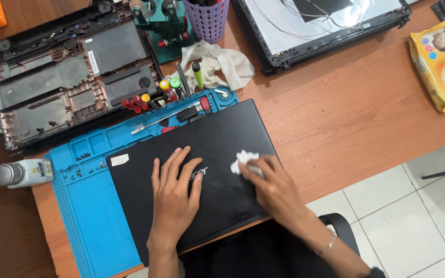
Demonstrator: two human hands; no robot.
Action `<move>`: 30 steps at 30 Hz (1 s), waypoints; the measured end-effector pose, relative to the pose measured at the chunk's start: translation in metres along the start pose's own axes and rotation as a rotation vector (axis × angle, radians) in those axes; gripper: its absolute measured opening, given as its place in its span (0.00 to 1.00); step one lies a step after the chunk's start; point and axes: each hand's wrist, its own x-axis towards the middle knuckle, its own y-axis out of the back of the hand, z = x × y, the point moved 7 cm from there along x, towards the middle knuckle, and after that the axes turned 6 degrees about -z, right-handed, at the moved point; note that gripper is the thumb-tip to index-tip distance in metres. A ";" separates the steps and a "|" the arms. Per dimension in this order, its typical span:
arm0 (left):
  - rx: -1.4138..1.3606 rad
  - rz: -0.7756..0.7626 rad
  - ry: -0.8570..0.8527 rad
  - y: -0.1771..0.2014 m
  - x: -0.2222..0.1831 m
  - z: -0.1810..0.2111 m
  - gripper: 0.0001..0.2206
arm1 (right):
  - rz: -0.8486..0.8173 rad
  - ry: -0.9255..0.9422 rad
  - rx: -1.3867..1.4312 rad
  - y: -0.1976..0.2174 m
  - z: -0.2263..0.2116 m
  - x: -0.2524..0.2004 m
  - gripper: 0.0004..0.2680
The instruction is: The person wipes the internal components of an open laptop using a cloth, fits a plastic cover back into the laptop's base, and سپس closes the lid and wipes the exterior casing with the cloth.
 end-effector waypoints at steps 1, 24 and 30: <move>0.002 -0.001 0.001 -0.001 0.000 -0.001 0.13 | -0.041 -0.006 0.029 -0.002 -0.003 -0.008 0.22; -0.023 0.040 -0.005 -0.005 0.000 -0.007 0.12 | 0.019 -0.178 0.073 0.016 -0.007 -0.046 0.16; -0.023 0.053 -0.006 -0.007 -0.001 -0.008 0.11 | 0.185 -0.329 -0.030 0.028 0.017 -0.023 0.11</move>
